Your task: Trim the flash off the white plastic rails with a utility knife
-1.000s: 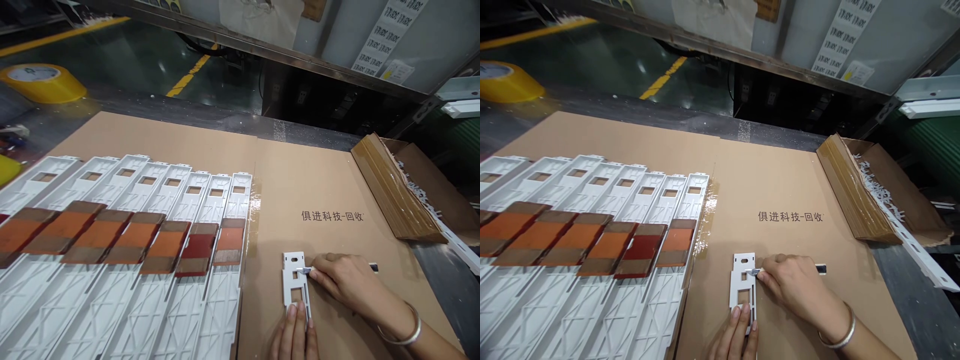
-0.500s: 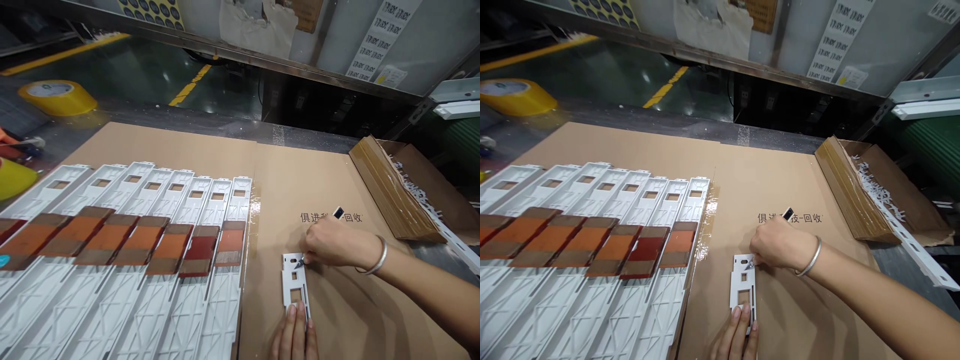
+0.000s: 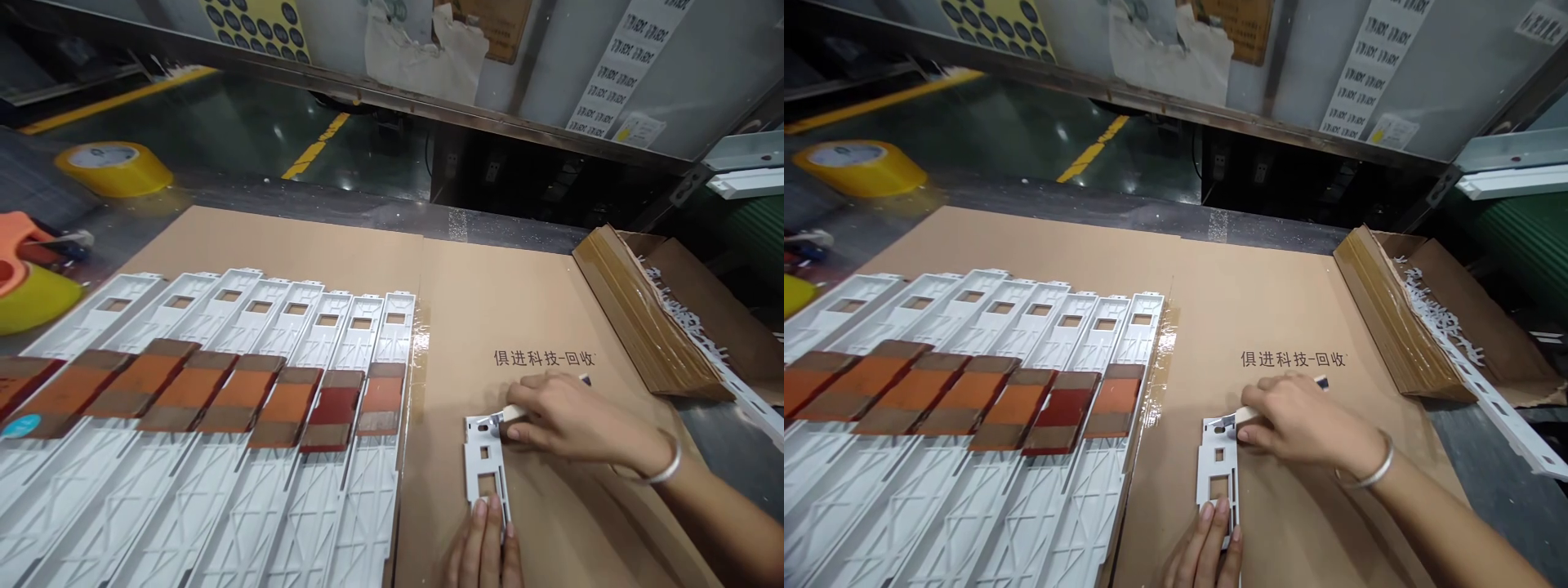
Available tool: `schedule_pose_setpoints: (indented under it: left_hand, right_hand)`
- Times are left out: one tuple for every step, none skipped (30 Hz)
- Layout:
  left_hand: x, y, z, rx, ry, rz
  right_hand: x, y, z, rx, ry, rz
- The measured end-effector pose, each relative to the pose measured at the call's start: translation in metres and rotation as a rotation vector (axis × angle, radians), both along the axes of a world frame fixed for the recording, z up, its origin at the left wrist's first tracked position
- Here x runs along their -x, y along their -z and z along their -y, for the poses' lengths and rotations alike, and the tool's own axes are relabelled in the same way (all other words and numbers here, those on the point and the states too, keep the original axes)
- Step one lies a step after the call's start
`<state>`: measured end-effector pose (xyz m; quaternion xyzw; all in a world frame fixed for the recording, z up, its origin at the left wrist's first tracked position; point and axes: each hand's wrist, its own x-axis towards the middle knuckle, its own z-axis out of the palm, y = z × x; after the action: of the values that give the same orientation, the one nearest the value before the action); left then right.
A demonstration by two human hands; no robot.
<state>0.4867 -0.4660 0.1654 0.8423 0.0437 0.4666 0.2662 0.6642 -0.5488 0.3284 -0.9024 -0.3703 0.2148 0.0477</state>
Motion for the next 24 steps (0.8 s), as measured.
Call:
schedule_pose_setpoints:
  left_hand:
    - [0.0, -0.001, 0.0, -0.003, -0.007, -0.002]
    - [0.0, -0.001, 0.0, -0.011, -0.01, -0.001]
    - [0.0, -0.002, 0.0, -0.02, -0.009, -0.005]
    - [0.001, -0.003, 0.0, -0.029, -0.008, -0.01]
    - [0.002, -0.003, 0.0, -0.032, -0.008, -0.018]
    - [0.002, -0.004, 0.0, -0.026, -0.012, -0.032]
    - [0.003, -0.005, 0.0, -0.015, -0.017, -0.047]
    - [0.004, -0.006, 0.0, -0.007, -0.019, -0.057]
    - [0.005, -0.007, 0.0, -0.003, -0.018, -0.073]
    - [0.005, -0.008, 0.0, -0.006, -0.018, -0.083]
    - [0.006, -0.009, 0.0, -0.01, -0.017, -0.091]
    - [0.006, -0.01, 0.0, -0.014, -0.016, -0.095]
    - [0.006, -0.011, 0.0, -0.011, -0.018, -0.1]
    - [0.005, -0.011, 0.0, -0.002, -0.02, -0.1]
    - [0.005, -0.011, 0.0, 0.01, -0.021, -0.097]
    - [0.005, -0.011, -0.001, 0.018, -0.016, -0.094]
    - [0.005, -0.011, -0.001, 0.022, -0.01, -0.094]
    - [0.005, -0.01, -0.002, 0.023, -0.004, -0.092]
    - [0.006, -0.01, -0.003, 0.023, 0.002, -0.092]
    - [0.006, -0.01, -0.004, 0.022, 0.005, -0.096]
    - [0.006, -0.01, -0.005, 0.016, 0.009, -0.104]
    - [0.007, -0.01, -0.006, 0.005, 0.016, -0.112]
    - [0.008, -0.011, -0.007, -0.015, 0.027, -0.121]
    - [0.009, -0.011, -0.009, -0.04, 0.041, -0.134]
  right_hand:
    - [0.01, 0.008, 0.005, -0.078, 0.084, -0.028]
    - [0.022, 0.016, 0.008, -0.16, 0.141, -0.048]
    - [0.033, 0.025, 0.009, -0.244, 0.177, -0.068]
    - [0.043, 0.034, 0.009, -0.323, 0.194, -0.09]
    - [0.053, 0.041, 0.008, -0.385, 0.195, -0.11]
    - [0.061, 0.048, 0.006, -0.42, 0.185, -0.119]
    - [0.068, 0.053, 0.004, -0.422, 0.171, -0.119]
    - [0.073, 0.056, 0.002, -0.398, 0.154, -0.109]
    - [0.077, 0.057, 0.0, -0.36, 0.136, -0.093]
    - [0.08, 0.057, -0.001, -0.323, 0.118, -0.081]
    - [0.081, 0.056, -0.001, -0.294, 0.101, -0.088]
    - [0.082, 0.054, -0.001, -0.28, 0.087, -0.116]
    - [0.081, 0.052, 0.0, -0.285, 0.078, -0.159]
    - [0.081, 0.05, 0.0, -0.298, 0.078, -0.2]
    - [0.08, 0.049, 0.0, -0.312, 0.087, -0.229]
    - [0.079, 0.049, 0.0, -0.321, 0.099, -0.236]
    - [0.078, 0.05, 0.0, -0.319, 0.113, -0.22]
    - [0.078, 0.052, -0.001, -0.306, 0.122, -0.187]
    - [0.078, 0.053, -0.001, -0.284, 0.123, -0.149]
    - [0.078, 0.055, -0.002, -0.257, 0.114, -0.111]
    - [0.078, 0.055, -0.003, -0.228, 0.102, -0.079]
    - [0.079, 0.054, -0.004, -0.196, 0.086, -0.06]
    - [0.08, 0.052, -0.004, -0.163, 0.069, -0.062]
    - [0.08, 0.049, -0.005, -0.138, 0.052, -0.086]
